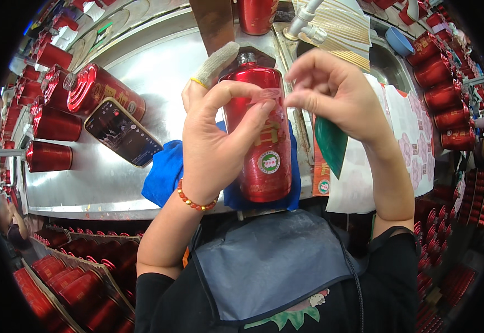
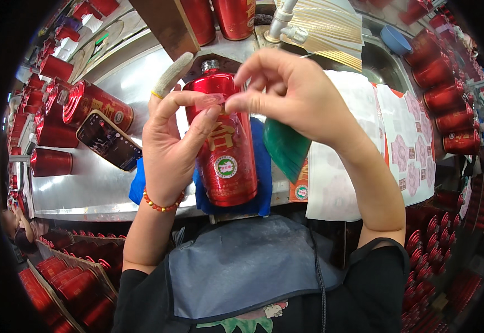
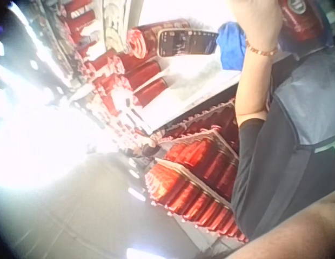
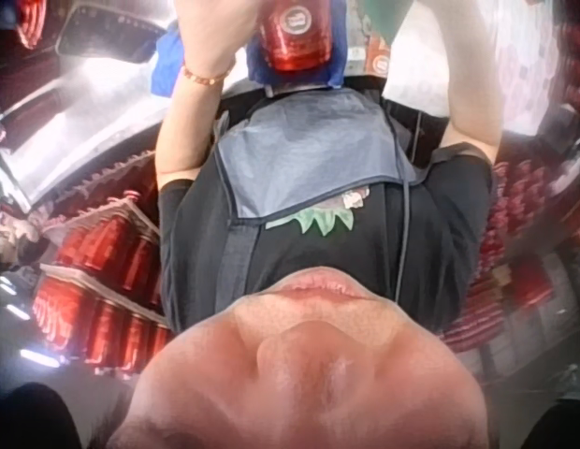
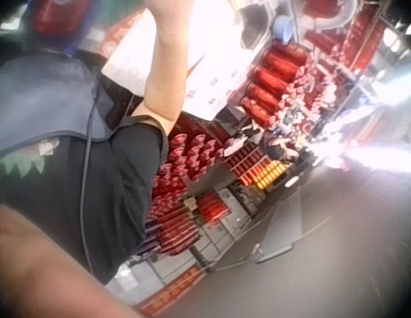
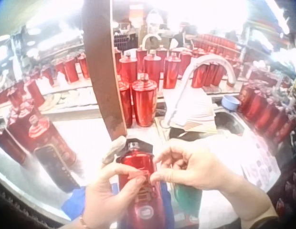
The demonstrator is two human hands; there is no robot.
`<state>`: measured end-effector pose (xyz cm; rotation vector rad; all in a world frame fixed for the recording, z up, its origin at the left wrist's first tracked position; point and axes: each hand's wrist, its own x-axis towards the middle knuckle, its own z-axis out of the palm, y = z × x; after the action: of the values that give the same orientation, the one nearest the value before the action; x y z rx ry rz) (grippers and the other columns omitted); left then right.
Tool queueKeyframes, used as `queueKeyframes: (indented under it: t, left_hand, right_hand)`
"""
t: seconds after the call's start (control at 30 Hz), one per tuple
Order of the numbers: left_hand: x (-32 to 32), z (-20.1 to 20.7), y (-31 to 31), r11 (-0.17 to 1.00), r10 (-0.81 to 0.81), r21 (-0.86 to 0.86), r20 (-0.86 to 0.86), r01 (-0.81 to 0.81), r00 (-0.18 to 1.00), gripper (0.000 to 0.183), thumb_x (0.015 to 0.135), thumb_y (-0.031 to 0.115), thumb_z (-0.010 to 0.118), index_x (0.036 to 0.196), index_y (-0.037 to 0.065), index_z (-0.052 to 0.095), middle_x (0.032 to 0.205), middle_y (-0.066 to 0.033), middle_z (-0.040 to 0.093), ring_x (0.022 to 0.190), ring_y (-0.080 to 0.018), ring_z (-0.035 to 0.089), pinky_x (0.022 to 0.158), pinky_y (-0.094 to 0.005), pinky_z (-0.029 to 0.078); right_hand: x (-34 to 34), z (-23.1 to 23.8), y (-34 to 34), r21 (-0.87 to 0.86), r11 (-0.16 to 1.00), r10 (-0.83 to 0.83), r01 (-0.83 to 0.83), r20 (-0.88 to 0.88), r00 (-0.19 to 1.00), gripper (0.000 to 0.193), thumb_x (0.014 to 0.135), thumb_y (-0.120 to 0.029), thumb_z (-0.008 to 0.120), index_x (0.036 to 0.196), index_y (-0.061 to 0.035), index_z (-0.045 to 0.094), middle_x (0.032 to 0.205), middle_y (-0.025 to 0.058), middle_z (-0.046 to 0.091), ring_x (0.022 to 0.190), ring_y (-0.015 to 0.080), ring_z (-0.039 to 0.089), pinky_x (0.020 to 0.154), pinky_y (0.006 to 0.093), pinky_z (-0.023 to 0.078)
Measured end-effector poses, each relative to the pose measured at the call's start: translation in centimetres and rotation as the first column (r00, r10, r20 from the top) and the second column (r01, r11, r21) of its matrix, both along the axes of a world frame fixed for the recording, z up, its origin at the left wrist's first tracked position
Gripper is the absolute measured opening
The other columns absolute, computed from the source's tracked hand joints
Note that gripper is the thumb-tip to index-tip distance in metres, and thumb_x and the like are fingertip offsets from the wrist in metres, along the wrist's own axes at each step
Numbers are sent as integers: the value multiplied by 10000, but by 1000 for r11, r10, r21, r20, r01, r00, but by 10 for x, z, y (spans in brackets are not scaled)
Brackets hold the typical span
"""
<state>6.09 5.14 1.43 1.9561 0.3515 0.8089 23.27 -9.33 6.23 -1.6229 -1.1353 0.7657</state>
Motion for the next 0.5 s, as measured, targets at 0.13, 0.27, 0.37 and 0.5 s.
queueKeyframes:
  t: [0.13,0.27,0.37,0.5]
  left_hand:
    - [-3,5,1,979,-67,-191,3,66,998,157,877,178,799,1017,118,762,1051,-45,695,1085,-205,513,1010,-348,381]
    - [-3,9,1,948,-107,-295,44,116,993,131,906,177,780,1018,112,761,1071,-23,713,1048,-179,503,970,-335,380]
    - [-2,7,4,935,-121,-327,78,140,990,127,911,177,777,1020,114,761,1073,-18,717,1030,-172,500,963,-334,378]
    - [-2,9,7,916,-153,-369,43,158,987,132,909,175,777,1021,108,759,1081,-34,711,1031,-179,512,975,-338,383]
  right_hand:
    - [-13,-5,-6,14,997,68,-70,113,991,269,838,-66,823,1076,-31,703,892,-14,625,686,12,516,589,188,390]
    - [-21,-8,-3,144,988,15,-51,239,971,245,844,-64,815,1065,-35,713,913,2,605,656,33,501,574,207,378]
    - [-19,-13,-1,144,988,8,-51,279,960,195,852,-60,803,1026,-34,717,917,5,584,644,43,490,570,216,373]
    - [-23,-5,-2,75,997,-11,-8,254,967,135,878,-132,781,941,-44,700,904,29,611,701,82,565,606,246,426]
